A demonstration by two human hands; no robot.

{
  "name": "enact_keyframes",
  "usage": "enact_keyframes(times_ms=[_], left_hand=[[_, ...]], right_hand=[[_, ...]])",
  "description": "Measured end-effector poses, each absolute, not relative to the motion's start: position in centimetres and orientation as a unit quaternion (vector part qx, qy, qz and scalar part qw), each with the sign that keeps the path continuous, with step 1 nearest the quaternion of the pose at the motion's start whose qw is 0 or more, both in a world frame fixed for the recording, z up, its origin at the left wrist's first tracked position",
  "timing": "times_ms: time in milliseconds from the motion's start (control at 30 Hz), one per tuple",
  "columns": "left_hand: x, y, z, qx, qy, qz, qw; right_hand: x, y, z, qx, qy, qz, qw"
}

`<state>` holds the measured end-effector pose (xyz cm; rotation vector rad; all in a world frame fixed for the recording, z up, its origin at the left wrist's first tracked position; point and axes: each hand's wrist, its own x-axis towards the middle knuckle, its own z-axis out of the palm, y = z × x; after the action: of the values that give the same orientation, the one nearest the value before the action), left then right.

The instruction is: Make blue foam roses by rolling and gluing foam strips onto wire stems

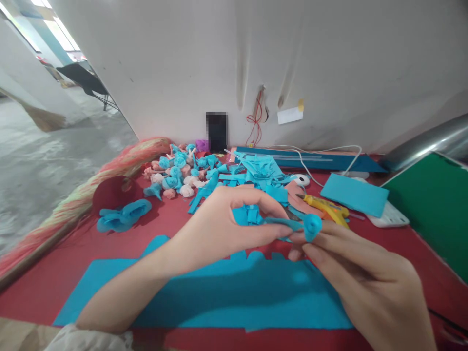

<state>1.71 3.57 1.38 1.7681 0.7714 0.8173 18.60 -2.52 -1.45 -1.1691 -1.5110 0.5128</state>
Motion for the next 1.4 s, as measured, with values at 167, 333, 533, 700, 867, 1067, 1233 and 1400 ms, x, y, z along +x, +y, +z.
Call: enact_keyframes(times_ms=[167, 333, 533, 700, 867, 1067, 1233, 1400], left_hand=[[2.4, 3.6, 1.0, 0.743, 0.277, 0.385, 0.472], [3.4, 3.4, 0.1, 0.726, 0.275, 0.429, 0.462], [3.6, 3.6, -0.6, 0.668, 0.285, 0.473, 0.498], [3.2, 3.5, 0.0, 0.705, 0.292, 0.464, 0.45], [2.7, 2.8, 1.0, 0.8, 0.26, 0.447, 0.306], [2.5, 2.5, 1.5, 0.82, 0.259, 0.444, 0.251], [2.5, 2.2, 1.5, 0.816, 0.253, 0.447, 0.263], [2.4, 2.1, 1.7, 0.826, 0.265, 0.433, 0.247]], right_hand=[[18.7, -2.4, -1.7, -0.51, -0.587, 0.257, 0.574], [19.2, -2.5, -2.6, -0.521, -0.554, 0.26, 0.595], [19.0, -2.2, -3.0, -0.529, -0.565, 0.234, 0.589], [18.7, -2.5, -2.7, -0.531, -0.596, 0.186, 0.572], [18.5, -2.5, -2.0, -0.524, -0.627, 0.184, 0.546], [18.7, -2.3, -1.8, -0.516, -0.651, 0.188, 0.524], [18.3, -2.1, -1.7, -0.488, -0.656, 0.234, 0.526], [18.0, -1.8, -1.7, -0.473, -0.652, 0.245, 0.54]])
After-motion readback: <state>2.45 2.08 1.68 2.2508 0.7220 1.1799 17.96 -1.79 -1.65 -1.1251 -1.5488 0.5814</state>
